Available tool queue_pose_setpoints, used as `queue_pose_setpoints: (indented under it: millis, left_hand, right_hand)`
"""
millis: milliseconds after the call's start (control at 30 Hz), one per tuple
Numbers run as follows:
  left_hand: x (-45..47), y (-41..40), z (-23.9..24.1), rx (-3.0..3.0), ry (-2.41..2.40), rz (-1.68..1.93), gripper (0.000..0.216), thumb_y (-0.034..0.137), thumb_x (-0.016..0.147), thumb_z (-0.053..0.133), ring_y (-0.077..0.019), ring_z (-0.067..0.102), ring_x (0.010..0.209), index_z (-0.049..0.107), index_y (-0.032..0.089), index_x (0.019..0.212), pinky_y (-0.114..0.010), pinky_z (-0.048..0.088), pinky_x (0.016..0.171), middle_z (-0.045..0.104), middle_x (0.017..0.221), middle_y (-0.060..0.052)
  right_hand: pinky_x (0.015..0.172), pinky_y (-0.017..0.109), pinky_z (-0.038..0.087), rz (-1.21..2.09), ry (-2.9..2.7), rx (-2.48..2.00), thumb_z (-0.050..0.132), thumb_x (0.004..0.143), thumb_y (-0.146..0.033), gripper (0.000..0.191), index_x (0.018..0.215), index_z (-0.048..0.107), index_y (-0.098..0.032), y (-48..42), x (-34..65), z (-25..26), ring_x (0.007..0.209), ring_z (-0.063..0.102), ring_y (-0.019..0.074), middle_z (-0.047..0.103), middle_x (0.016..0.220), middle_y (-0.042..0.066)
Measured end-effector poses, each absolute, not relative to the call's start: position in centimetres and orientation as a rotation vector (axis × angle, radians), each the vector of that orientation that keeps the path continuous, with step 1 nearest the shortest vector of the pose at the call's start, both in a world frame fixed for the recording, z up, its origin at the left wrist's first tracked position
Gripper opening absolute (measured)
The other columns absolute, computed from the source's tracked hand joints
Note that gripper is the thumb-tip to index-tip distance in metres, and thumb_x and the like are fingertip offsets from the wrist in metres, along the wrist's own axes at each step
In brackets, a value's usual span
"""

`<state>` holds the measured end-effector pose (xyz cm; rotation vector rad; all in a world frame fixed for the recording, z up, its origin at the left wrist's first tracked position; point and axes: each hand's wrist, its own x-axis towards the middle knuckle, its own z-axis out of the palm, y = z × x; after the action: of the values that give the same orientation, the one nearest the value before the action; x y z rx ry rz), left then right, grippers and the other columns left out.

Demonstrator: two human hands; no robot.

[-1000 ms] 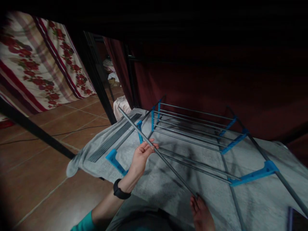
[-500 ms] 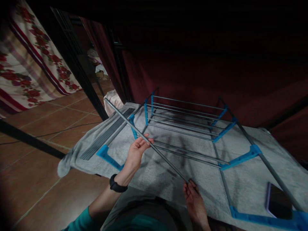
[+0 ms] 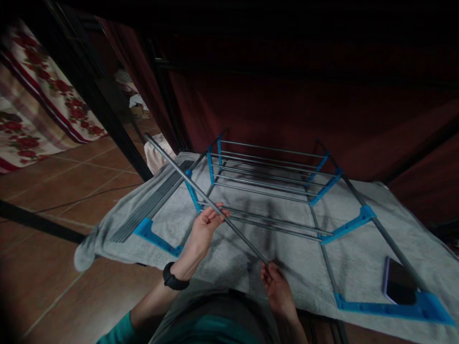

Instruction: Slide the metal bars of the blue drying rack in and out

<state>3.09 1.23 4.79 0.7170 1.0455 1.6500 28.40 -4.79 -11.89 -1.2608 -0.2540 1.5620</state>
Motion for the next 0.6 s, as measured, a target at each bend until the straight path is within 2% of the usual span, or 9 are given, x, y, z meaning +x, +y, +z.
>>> queue_pose_setpoints:
  millis: [67,300,433,600]
  left_hand:
    - [3.4,1.2,4.7,0.734,1.034,1.635,0.042,0.028,0.071,0.092,-0.0217,0.076,0.094,0.077,0.021,0.109,-0.041,0.055,0.102,0.082,0.093,-0.005]
    - [4.8,0.8,3.9,0.765,1.048,1.574,0.043,0.031,0.072,0.091,-0.0219,0.075,0.094,0.075,0.021,0.111,-0.04,0.054,0.101,0.08,0.093,-0.005]
    - [5.0,0.6,3.8,0.826,1.054,1.557,0.043,0.035,0.075,0.09,-0.0215,0.073,0.09,0.074,0.021,0.112,-0.038,0.054,0.095,0.077,0.088,-0.004]
    - [3.8,0.8,4.8,0.994,1.133,1.57,0.039,0.035,0.078,0.087,-0.021,0.068,0.085,0.078,0.022,0.113,-0.035,0.054,0.087,0.074,0.086,-0.003]
  right_hand:
    - [0.067,0.025,0.063,1.584,-0.244,-1.251,0.11,0.038,-0.048,0.062,0.081,0.074,-0.021,-4.8,27.8,-11.7,0.075,0.072,0.0153,0.081,0.089,0.004]
    - [0.069,0.029,0.062,1.63,-0.286,-1.225,0.106,0.053,-0.047,0.049,0.08,0.073,-0.023,-5.0,25.7,-10.9,0.076,0.073,0.017,0.082,0.093,0.004]
    - [0.074,0.033,0.062,1.653,-0.361,-1.26,0.105,0.051,-0.054,0.053,0.081,0.074,-0.023,-5.2,25.0,-10.7,0.083,0.075,0.0212,0.082,0.095,0.006]
    - [0.083,0.038,0.061,1.622,-0.548,-1.333,0.101,0.055,-0.062,0.057,0.092,0.079,-0.024,-5.1,25.3,-10.3,0.096,0.076,0.0254,0.082,0.103,0.008]
